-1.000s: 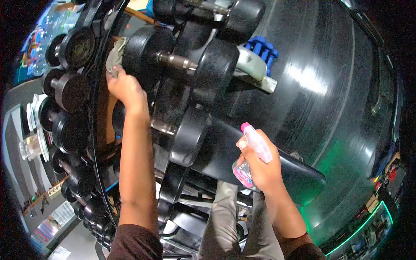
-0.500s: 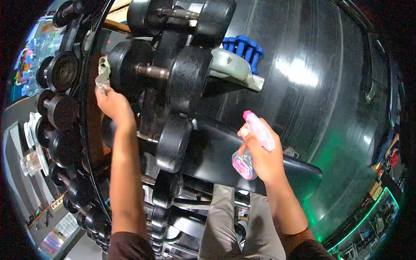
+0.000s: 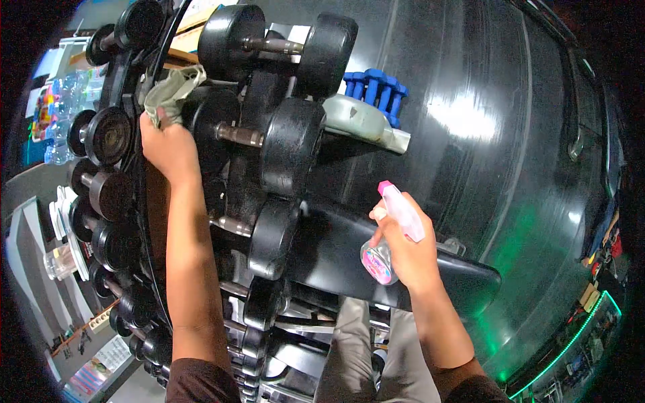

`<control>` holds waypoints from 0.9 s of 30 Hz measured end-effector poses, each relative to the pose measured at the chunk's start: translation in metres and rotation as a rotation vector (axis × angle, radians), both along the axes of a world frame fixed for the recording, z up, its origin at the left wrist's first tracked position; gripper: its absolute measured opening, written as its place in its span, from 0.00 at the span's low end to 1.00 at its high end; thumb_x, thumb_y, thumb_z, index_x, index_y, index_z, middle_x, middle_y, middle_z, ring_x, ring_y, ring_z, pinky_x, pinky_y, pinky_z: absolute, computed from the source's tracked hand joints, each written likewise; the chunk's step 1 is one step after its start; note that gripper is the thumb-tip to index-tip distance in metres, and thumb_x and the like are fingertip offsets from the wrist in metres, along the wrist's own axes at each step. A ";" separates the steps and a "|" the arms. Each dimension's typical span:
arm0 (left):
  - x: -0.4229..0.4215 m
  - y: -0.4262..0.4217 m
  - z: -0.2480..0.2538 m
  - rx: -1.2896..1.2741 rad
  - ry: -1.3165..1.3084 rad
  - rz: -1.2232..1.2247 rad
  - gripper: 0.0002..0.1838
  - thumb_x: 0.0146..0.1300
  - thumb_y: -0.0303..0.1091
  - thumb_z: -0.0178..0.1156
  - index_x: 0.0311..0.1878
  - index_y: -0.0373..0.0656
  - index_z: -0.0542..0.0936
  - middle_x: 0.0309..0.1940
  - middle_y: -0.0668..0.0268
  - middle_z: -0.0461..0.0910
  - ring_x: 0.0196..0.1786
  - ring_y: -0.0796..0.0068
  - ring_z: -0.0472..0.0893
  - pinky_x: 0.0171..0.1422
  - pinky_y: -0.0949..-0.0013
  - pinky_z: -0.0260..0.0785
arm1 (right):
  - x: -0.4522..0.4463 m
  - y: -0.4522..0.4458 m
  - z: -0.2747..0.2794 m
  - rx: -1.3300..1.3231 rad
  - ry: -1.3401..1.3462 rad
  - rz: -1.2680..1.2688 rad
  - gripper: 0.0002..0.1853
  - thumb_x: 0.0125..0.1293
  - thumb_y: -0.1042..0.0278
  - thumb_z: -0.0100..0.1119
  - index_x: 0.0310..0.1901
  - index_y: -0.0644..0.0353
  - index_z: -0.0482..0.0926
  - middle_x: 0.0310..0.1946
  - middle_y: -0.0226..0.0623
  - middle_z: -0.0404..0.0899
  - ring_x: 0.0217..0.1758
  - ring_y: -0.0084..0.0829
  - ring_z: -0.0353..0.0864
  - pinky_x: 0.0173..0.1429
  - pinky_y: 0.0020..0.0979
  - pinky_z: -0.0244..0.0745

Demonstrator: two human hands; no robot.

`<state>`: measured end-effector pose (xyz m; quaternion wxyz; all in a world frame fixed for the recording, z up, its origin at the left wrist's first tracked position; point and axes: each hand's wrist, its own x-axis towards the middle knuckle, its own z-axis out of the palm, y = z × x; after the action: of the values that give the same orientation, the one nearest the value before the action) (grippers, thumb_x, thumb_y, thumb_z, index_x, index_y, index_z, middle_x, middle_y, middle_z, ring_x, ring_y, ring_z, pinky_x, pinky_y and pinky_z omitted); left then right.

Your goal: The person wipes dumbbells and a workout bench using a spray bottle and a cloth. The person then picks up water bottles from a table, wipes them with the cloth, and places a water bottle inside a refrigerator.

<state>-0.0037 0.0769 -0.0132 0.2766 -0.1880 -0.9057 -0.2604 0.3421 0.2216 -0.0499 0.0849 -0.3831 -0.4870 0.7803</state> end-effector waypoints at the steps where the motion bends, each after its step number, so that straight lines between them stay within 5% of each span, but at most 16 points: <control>1: 0.001 0.014 0.002 0.086 -0.036 -0.030 0.14 0.81 0.38 0.54 0.52 0.36 0.81 0.44 0.44 0.87 0.46 0.38 0.84 0.52 0.50 0.73 | 0.001 0.003 0.000 0.012 -0.006 0.002 0.09 0.78 0.64 0.63 0.47 0.61 0.79 0.33 0.27 0.78 0.30 0.20 0.81 0.36 0.26 0.77; 10: 0.044 0.165 -0.034 0.334 -0.197 -0.441 0.12 0.79 0.36 0.57 0.53 0.38 0.80 0.46 0.46 0.86 0.51 0.42 0.85 0.57 0.51 0.75 | 0.019 0.026 -0.005 0.014 -0.039 -0.045 0.09 0.77 0.64 0.65 0.47 0.61 0.79 0.33 0.28 0.78 0.29 0.21 0.82 0.35 0.27 0.76; 12: 0.044 0.182 -0.053 0.043 -0.223 -0.617 0.12 0.74 0.31 0.60 0.57 0.43 0.81 0.52 0.47 0.85 0.56 0.40 0.83 0.62 0.49 0.75 | 0.025 0.028 -0.008 0.008 -0.063 -0.044 0.09 0.76 0.65 0.64 0.47 0.61 0.79 0.33 0.28 0.79 0.29 0.21 0.81 0.35 0.27 0.76; 14: 0.033 0.191 -0.079 -0.318 0.069 -0.833 0.26 0.63 0.24 0.59 0.66 0.50 0.81 0.64 0.56 0.82 0.69 0.44 0.77 0.75 0.50 0.69 | 0.030 0.029 -0.013 -0.036 -0.030 -0.082 0.08 0.76 0.66 0.64 0.47 0.62 0.79 0.33 0.29 0.79 0.28 0.20 0.81 0.35 0.26 0.76; 20: 0.009 0.225 -0.079 -0.408 0.030 -0.780 0.28 0.62 0.25 0.60 0.67 0.53 0.80 0.65 0.56 0.81 0.70 0.43 0.75 0.73 0.49 0.71 | 0.044 0.037 -0.014 -0.048 -0.032 -0.104 0.07 0.76 0.68 0.63 0.47 0.62 0.79 0.34 0.28 0.79 0.29 0.20 0.80 0.35 0.26 0.76; 22: 0.001 0.249 -0.075 -0.582 -0.228 -0.588 0.22 0.66 0.29 0.60 0.64 0.51 0.81 0.60 0.53 0.84 0.64 0.41 0.79 0.70 0.47 0.72 | 0.044 0.043 -0.008 -0.046 -0.026 -0.097 0.07 0.76 0.69 0.63 0.47 0.62 0.79 0.34 0.28 0.79 0.29 0.20 0.80 0.35 0.26 0.76; 26: -0.050 0.295 -0.097 -0.757 -0.381 -0.625 0.18 0.74 0.42 0.55 0.61 0.49 0.82 0.53 0.49 0.86 0.57 0.43 0.84 0.66 0.47 0.73 | 0.049 0.051 -0.007 -0.052 -0.011 -0.082 0.06 0.76 0.69 0.63 0.47 0.62 0.78 0.35 0.28 0.79 0.29 0.20 0.80 0.36 0.26 0.76; 27: -0.049 0.304 -0.088 -0.884 -0.530 -0.582 0.23 0.75 0.47 0.46 0.66 0.59 0.81 0.66 0.56 0.81 0.69 0.47 0.79 0.73 0.46 0.70 | 0.050 0.053 -0.007 -0.052 -0.021 -0.075 0.06 0.76 0.69 0.62 0.46 0.62 0.78 0.35 0.28 0.79 0.29 0.19 0.80 0.36 0.26 0.76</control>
<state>-0.0526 0.3805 -0.1012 -0.1464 -0.4549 -0.8776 0.0384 0.3925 0.2741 -0.0573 0.0992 -0.4113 -0.4528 0.7848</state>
